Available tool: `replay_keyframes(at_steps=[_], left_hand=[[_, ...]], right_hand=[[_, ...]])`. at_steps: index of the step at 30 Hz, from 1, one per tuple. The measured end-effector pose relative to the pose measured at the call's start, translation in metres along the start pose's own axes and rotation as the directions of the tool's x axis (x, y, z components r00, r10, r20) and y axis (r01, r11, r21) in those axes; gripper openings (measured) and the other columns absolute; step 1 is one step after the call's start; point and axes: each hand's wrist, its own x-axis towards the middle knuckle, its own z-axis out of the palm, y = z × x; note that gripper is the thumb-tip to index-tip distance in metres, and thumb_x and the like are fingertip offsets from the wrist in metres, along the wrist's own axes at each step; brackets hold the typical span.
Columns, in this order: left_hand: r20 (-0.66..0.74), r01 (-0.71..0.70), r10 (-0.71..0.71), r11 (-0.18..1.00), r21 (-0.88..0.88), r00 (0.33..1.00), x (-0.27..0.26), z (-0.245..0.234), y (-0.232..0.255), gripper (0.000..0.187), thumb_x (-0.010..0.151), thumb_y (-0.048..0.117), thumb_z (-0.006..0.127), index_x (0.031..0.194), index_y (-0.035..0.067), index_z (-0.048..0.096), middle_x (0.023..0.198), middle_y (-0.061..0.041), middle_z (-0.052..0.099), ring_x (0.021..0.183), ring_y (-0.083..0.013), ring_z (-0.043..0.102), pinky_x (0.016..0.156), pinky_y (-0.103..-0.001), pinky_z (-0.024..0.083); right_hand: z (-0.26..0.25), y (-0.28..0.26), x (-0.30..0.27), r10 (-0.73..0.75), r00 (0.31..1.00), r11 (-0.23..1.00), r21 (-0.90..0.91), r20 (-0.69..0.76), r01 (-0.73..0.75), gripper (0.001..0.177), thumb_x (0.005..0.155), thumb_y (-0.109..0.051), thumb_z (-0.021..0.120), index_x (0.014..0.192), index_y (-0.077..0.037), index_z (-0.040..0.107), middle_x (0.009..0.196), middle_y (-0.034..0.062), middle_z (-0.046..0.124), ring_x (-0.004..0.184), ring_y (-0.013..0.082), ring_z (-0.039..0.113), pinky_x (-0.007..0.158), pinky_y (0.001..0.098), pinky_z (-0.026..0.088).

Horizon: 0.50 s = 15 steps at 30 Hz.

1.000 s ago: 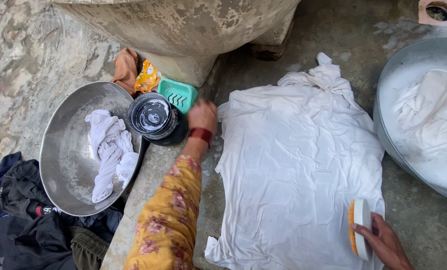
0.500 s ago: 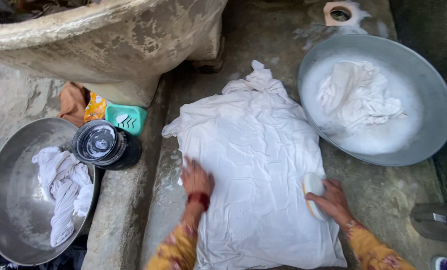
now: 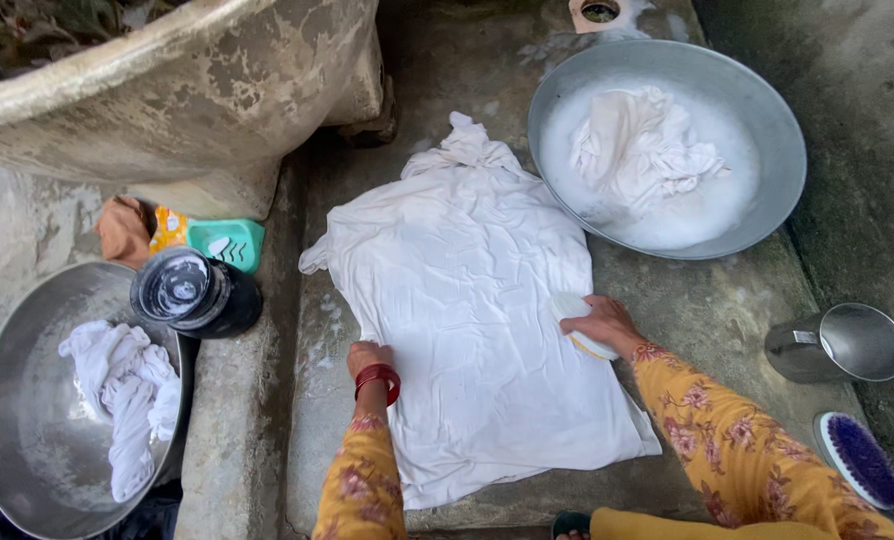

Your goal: The person washes white clothes by hand on a concrete floor, applying soap from a bar, scrubbing with a brush, and rinsing them in a metal basin filled with soapy water. They handle a bar of soap, a clothes brush, and a metal basin while working.

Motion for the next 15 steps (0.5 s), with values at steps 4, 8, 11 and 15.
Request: replay_keyframes(at_steps=[4, 8, 11, 15], left_hand=[[0.026, -0.046, 0.066, 0.881, -0.47, 0.997, 0.007, -0.021, -0.023, 0.019, 0.083, 0.008, 0.079, 0.092, -0.003, 0.067, 0.074, -0.015, 0.068, 0.06, -0.0286, 0.067, 0.058, -0.041, 0.054], [-0.024, -0.074, 0.074, 0.803, -0.591, 0.997, -0.013, -0.085, -0.065, 0.013, 0.088, 0.002, 0.073, 0.097, -0.001, 0.065, 0.075, -0.013, 0.069, 0.057, -0.0178, 0.065, 0.049, -0.034, 0.052], [-0.345, -0.003, -0.095, 0.962, -0.273, 0.934, -0.066, -0.138, -0.077, 0.018, 0.079, 0.007, 0.081, 0.091, -0.002, 0.07, 0.078, -0.014, 0.072, 0.068, -0.0267, 0.069, 0.063, -0.039, 0.055], [-0.19, 0.156, -0.108, 0.953, 0.26, 0.976, -0.138, -0.144, -0.059, 0.027, 0.074, 0.012, 0.083, 0.098, 0.006, 0.072, 0.093, -0.02, 0.074, 0.083, -0.0371, 0.07, 0.072, -0.047, 0.056]], right_hand=[[-0.032, 0.015, -0.016, 0.041, 0.993, 0.937, 0.34, 0.108, -0.076, 0.093, 0.062, -0.042, 0.085, 0.139, 0.002, 0.059, 0.129, 0.023, 0.065, 0.113, 0.0327, 0.067, 0.091, 0.0408, 0.055], [-0.055, 0.044, -0.045, -0.172, 0.943, 0.793, 0.608, 0.283, -0.038, 0.066, 0.073, -0.025, 0.081, 0.131, 0.004, 0.069, 0.109, 0.0223, 0.07, 0.092, 0.0288, 0.067, 0.073, 0.04, 0.055], [-0.045, 0.057, -0.076, -0.26, 0.87, 0.82, 0.572, 0.419, -0.031, 0.074, 0.067, -0.022, 0.081, 0.136, -0.009, 0.058, 0.115, 0.0074, 0.074, 0.101, 0.0184, 0.072, 0.084, 0.034, 0.06], [-0.002, 0.071, -0.124, -0.276, 0.763, 0.94, 0.329, 0.584, 0.089, 0.075, 0.069, -0.028, 0.083, 0.137, -0.008, 0.059, 0.118, 0.008, 0.074, 0.102, 0.02, 0.075, 0.089, 0.035, 0.062]])
